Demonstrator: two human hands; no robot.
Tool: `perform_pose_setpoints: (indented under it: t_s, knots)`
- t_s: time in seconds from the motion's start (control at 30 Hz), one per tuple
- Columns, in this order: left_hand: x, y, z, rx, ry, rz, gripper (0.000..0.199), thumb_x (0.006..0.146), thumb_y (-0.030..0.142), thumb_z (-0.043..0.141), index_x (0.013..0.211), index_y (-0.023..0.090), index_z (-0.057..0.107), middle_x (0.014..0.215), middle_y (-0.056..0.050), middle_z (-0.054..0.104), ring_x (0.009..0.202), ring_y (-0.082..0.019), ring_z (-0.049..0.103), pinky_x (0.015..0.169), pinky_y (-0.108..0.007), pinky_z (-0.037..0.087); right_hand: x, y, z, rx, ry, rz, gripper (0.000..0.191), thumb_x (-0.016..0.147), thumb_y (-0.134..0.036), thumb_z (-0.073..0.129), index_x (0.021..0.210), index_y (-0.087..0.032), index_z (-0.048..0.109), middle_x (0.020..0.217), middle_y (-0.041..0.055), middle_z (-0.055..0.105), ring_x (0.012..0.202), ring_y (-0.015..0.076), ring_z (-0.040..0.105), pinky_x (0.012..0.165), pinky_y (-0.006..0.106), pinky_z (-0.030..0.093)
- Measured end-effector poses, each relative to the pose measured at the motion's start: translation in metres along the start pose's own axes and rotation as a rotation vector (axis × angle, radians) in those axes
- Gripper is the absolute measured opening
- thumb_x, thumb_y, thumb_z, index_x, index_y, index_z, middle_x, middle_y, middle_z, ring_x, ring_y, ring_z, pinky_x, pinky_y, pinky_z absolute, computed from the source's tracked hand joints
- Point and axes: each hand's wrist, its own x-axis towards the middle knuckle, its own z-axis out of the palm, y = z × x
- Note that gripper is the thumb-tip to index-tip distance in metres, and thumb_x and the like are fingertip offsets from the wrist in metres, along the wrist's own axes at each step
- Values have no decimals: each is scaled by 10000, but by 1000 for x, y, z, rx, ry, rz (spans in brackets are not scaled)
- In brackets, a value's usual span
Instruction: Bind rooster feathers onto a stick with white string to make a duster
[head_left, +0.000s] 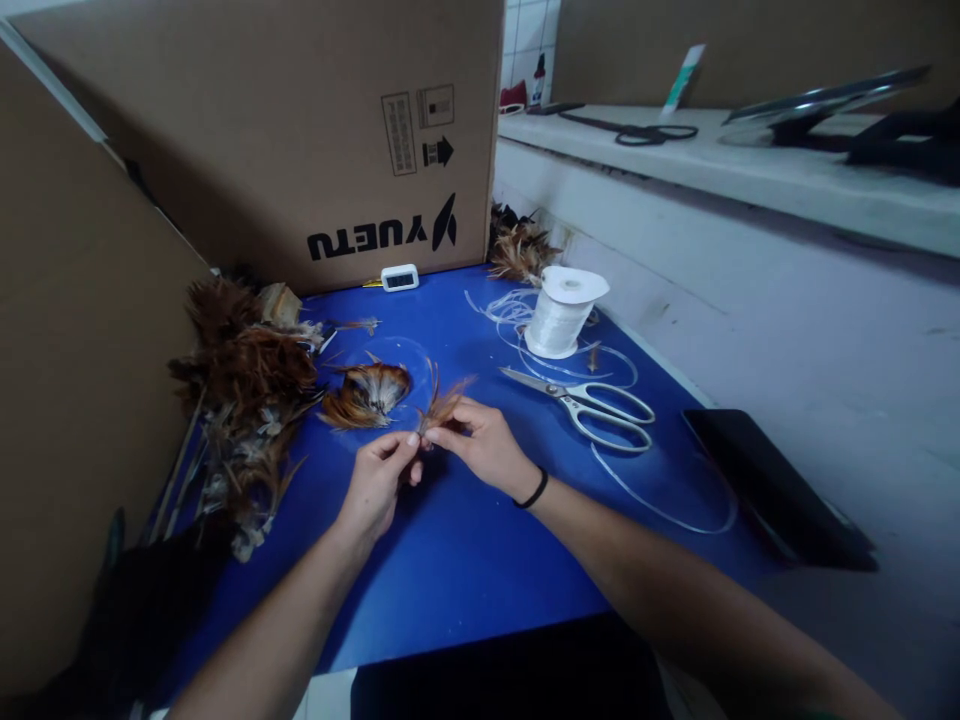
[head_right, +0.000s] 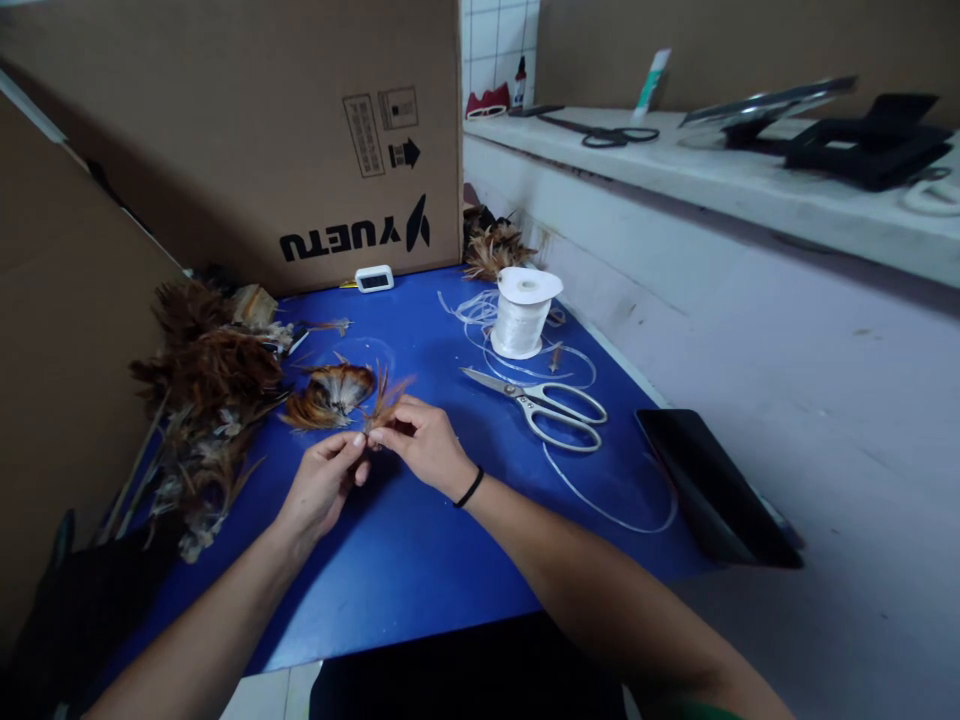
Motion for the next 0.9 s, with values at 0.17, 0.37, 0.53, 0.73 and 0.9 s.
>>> perform_pose_setpoints:
  t_s: [0.17, 0.37, 0.53, 0.73, 0.9]
  knots:
    - [4, -6, -6, 116, 64, 133, 225, 740, 358, 661, 742, 133, 657, 482, 37, 508, 452, -61, 434, 485, -194, 339, -2, 0, 5, 105, 35, 187, 197, 686, -332, 709, 762, -165, 637, 733, 15, 646, 679, 134, 583, 666, 293, 483]
    - [3, -7, -7, 270, 80, 255, 212, 769, 355, 627, 748, 148, 667, 532, 28, 540, 472, -74, 461, 509, -211, 362, -2, 2, 8, 171, 91, 265, 233, 660, -347, 714, 758, -151, 634, 698, 6, 638, 636, 122, 565, 648, 286, 470]
    - [1, -5, -5, 308, 95, 278, 230, 772, 372, 621, 724, 152, 667, 518, 28, 537, 471, -85, 468, 516, -220, 369, -2, 3, 8, 200, 106, 286, 199, 651, -326, 714, 711, -153, 635, 683, 6, 643, 628, 118, 565, 648, 282, 473]
    - [2, -6, -6, 278, 69, 223, 249, 771, 387, 620, 751, 144, 673, 500, 26, 541, 458, -84, 465, 506, -219, 369, -2, 4, 5, 139, 91, 217, 149, 686, -295, 695, 760, -167, 672, 764, 29, 689, 711, 149, 621, 724, 310, 497]
    - [2, -7, -6, 237, 51, 171, 270, 762, 391, 629, 789, 129, 686, 513, 15, 559, 452, -81, 461, 491, -216, 361, -3, 3, 4, 47, 80, 58, 44, 735, -221, 653, 755, -186, 673, 806, 27, 695, 767, 157, 639, 744, 294, 500]
